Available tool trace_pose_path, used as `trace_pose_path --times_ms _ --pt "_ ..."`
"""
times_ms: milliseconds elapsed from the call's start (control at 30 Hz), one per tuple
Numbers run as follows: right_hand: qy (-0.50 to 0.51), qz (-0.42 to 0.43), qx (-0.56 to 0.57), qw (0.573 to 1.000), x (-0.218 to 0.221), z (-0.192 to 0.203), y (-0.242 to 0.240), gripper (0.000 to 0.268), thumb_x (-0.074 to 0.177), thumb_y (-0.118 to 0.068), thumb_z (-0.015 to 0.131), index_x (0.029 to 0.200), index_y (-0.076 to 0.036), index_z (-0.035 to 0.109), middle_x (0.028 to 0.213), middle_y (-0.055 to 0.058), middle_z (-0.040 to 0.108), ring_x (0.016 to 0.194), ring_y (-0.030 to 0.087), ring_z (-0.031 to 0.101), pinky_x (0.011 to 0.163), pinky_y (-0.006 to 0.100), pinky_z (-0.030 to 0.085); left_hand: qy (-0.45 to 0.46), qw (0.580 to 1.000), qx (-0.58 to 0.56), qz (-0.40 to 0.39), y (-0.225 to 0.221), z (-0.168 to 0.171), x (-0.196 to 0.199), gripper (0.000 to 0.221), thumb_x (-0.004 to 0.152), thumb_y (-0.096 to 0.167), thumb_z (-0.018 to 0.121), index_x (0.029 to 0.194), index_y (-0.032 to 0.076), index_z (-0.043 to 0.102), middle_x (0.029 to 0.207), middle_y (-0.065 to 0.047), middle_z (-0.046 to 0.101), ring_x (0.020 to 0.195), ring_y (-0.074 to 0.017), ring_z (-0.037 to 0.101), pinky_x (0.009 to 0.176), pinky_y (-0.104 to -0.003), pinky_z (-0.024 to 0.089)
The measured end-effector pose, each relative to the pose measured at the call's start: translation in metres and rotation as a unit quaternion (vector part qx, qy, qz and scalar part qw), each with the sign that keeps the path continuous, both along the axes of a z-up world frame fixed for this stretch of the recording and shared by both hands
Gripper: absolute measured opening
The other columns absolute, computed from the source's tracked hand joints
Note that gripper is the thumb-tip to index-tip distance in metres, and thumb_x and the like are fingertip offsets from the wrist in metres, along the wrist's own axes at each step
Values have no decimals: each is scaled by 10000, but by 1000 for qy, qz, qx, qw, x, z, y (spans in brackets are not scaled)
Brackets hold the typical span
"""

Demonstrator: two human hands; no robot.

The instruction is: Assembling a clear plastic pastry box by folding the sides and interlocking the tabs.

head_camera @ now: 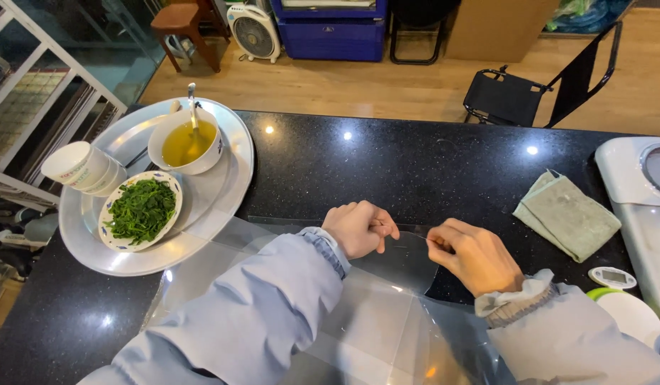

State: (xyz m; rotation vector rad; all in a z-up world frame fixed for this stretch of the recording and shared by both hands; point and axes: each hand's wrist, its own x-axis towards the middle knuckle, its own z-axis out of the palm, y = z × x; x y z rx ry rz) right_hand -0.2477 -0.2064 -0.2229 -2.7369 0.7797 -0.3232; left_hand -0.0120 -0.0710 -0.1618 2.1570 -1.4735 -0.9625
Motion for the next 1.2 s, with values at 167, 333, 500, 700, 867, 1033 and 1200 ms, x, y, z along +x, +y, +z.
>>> trace_pose_path --times_ms 167,333,500,700,867,1033,1200 --pt "-78 -13 56 995 -23 24 3 179 902 -209 930 1047 -111 893 785 36 819 768 265 844 744 359 681 -42 999 -12 -26 -1 -13 9 179 1127 343 694 1113 312 870 820 134 853 919 -157 850 956 -318 601" --pt "-177 -52 100 978 -59 87 32 137 925 -257 946 978 -133 922 747 -7 853 727 194 849 760 324 685 -73 993 -72 -60 -2 -22 7 305 1126 355 700 1407 252 761 1186 11 852 1174 -244 811 1078 -422 599" --pt "-316 -117 308 890 -96 157 85 103 874 -36 939 802 29 906 693 119 842 645 145 765 722 252 669 -44 902 -355 -242 26 65 -51 454 1048 481 744 1415 215 772 1214 18 851 1065 -201 814 1063 -401 499" --pt "-390 -167 319 847 -145 203 170 74 872 27 905 861 100 900 664 220 842 633 261 810 703 337 704 36 753 -573 -321 79 124 -128 298 1148 281 727 1371 98 800 1060 -35 843 931 -199 781 948 -393 541" --pt "-401 -220 304 836 -199 213 244 102 908 -4 894 933 95 897 680 204 839 636 212 769 679 322 660 64 667 -634 -385 120 146 -179 167 1133 70 792 1294 28 793 1108 -85 877 909 -261 810 884 -420 561" --pt "-399 -292 299 816 -256 217 324 122 923 -29 885 950 91 888 700 216 848 629 201 754 678 302 643 75 606 -645 -459 159 159 -239 256 1090 -171 616 1149 2 795 1069 -119 813 838 -314 682 875 -449 543" --pt "-493 -392 280 724 -322 208 394 123 969 23 824 957 140 863 665 255 757 635 304 707 677 388 591 6 569 -690 -448 185 150 -327 294 1126 -87 537 945 53 722 778 -69 521 654 -298 510 765 -445 452"
